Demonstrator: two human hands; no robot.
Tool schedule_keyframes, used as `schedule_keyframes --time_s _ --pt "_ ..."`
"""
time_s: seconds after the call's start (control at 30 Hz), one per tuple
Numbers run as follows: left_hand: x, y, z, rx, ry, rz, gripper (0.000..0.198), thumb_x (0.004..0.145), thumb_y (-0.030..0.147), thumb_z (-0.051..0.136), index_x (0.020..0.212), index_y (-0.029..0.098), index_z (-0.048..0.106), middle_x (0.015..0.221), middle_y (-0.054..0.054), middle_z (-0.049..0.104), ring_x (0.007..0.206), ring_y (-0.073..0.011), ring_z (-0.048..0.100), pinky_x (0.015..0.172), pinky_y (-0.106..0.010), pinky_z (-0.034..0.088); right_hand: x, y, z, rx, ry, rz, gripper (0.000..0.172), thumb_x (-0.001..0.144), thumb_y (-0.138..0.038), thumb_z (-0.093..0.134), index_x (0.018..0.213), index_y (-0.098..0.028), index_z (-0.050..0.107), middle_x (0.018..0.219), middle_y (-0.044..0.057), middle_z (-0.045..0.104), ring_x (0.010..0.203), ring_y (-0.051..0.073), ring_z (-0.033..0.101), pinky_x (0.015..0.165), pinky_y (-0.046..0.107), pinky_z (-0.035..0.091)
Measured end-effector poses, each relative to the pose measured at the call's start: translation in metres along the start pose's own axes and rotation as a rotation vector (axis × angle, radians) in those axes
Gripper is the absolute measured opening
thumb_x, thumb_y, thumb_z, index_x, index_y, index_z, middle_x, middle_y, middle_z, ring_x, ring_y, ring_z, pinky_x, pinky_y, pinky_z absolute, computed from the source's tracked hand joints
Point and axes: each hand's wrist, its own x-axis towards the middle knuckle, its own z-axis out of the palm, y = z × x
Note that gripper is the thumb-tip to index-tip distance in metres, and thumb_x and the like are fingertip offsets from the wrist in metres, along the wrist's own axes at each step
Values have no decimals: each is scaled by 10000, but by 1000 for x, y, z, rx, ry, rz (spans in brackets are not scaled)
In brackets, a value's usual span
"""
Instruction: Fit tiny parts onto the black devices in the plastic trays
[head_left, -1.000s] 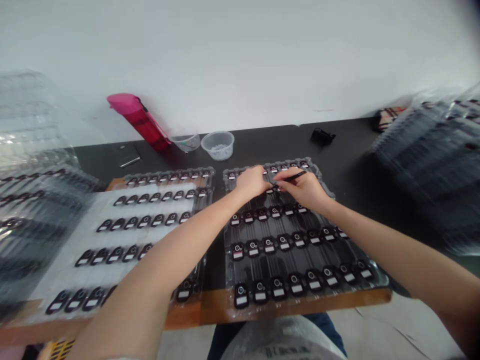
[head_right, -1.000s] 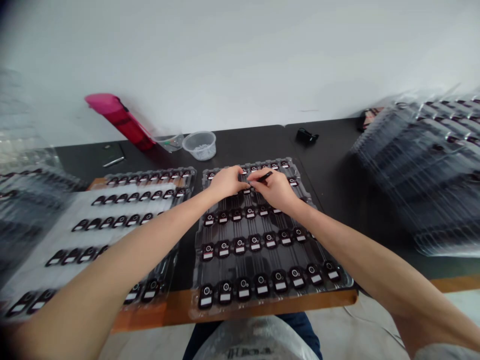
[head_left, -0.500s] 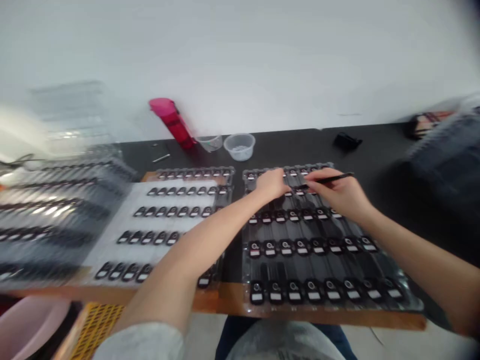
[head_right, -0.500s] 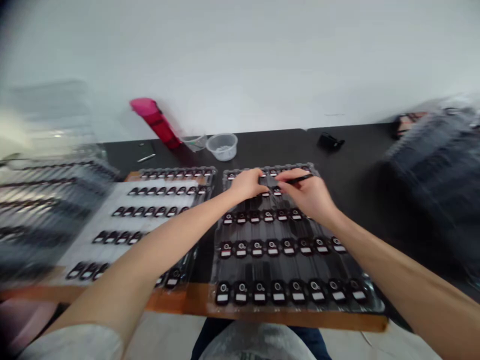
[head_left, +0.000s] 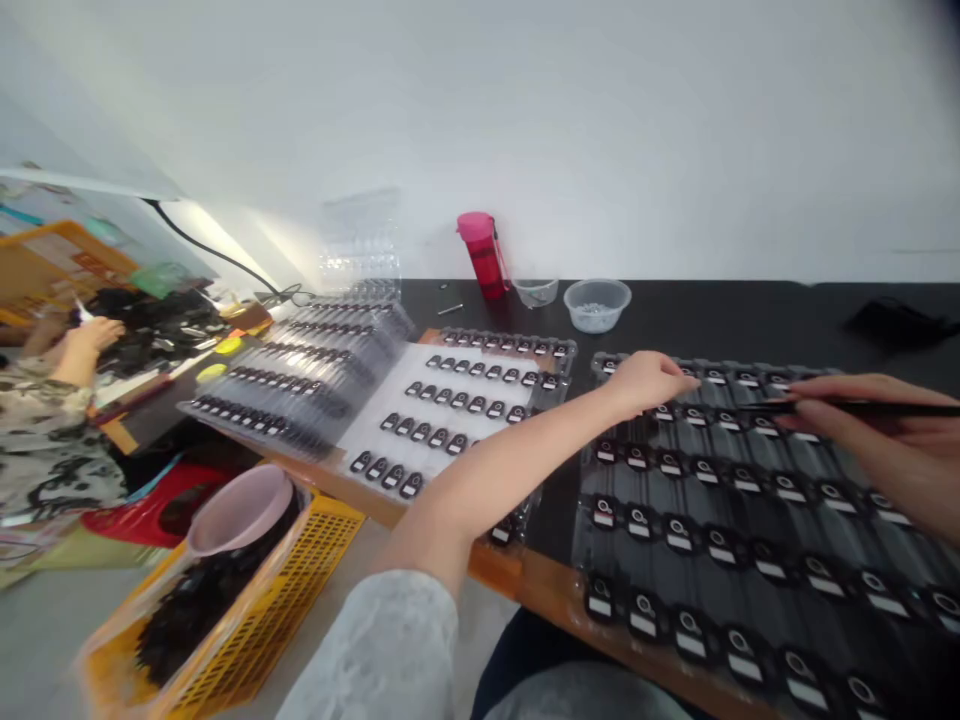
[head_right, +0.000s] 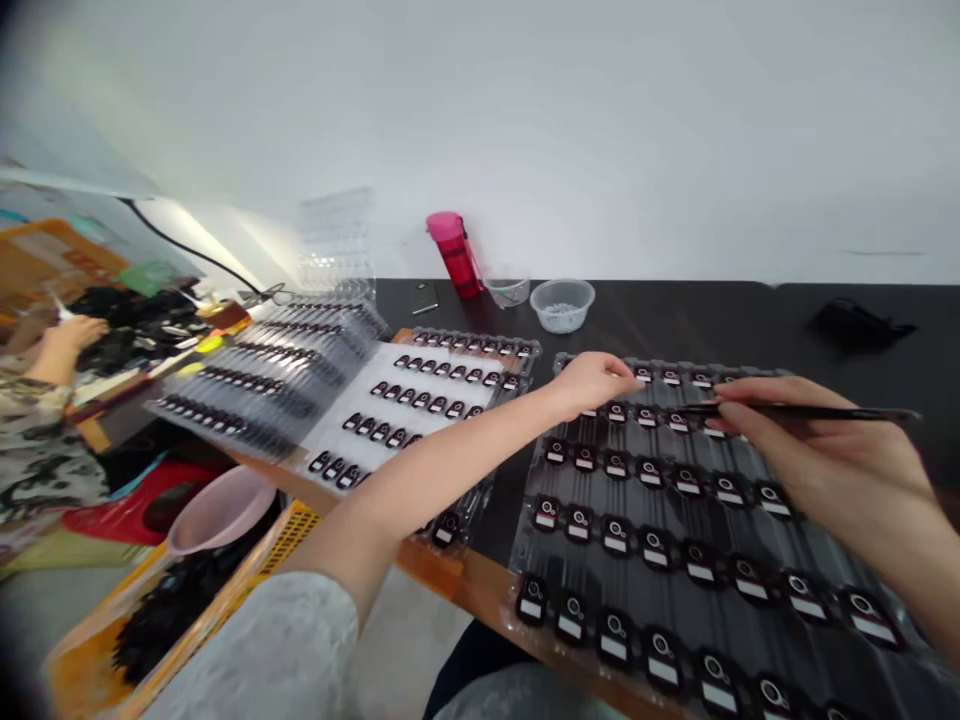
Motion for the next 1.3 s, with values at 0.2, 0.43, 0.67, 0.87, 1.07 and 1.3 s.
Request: schedule_keyframes --time_s 0.2,0.43,0.67,0.87,1.07,1.3 --pt "-30 -5 -15 -447 -220 -201 213 915 250 346 791 160 495 506 77 271 353 -45 211 385 -203 126 -3 -24 0 222 -78 20 71 746 -272 693 810 -243 702 912 72 699 750 184 670 766 353 540" --pt "-47 -5 -23 -822 -281 -290 414 937 429 319 854 110 570 532 4 494 318 -40 283 362 -193 135 -11 -42 9 430 -205 -260 95 801 -272 656 877 -223 684 904 43 639 808 169 637 705 307 536" --pt "-54 -5 -19 -778 -329 -224 553 906 569 275 855 128 604 560 -39 563 295 -44 317 340 -188 153 -15 -55 18 412 -259 -372 85 825 -225 628 892 -237 680 850 33 648 806 159 609 710 297 520" --pt "-53 -9 -16 -790 -346 -228 567 895 587 282 811 124 598 582 -42 559 293 -35 304 328 -186 145 -18 -56 21 435 -329 -363 73 832 -200 617 878 -217 671 830 27 642 785 146 600 724 295 503" --pt "-54 -7 -14 -821 -366 -261 546 894 595 273 804 147 571 573 -36 561 292 -37 294 323 -182 159 -18 -55 22 403 -364 -362 81 846 -239 602 875 -226 677 853 30 648 797 153 610 728 302 511" --pt "-52 -8 -14 -816 -404 -276 560 888 611 265 813 150 574 566 -44 571 284 -35 289 330 -185 184 -18 -55 21 380 -358 -366 88 846 -258 600 855 -230 683 833 35 656 779 160 609 723 311 524"
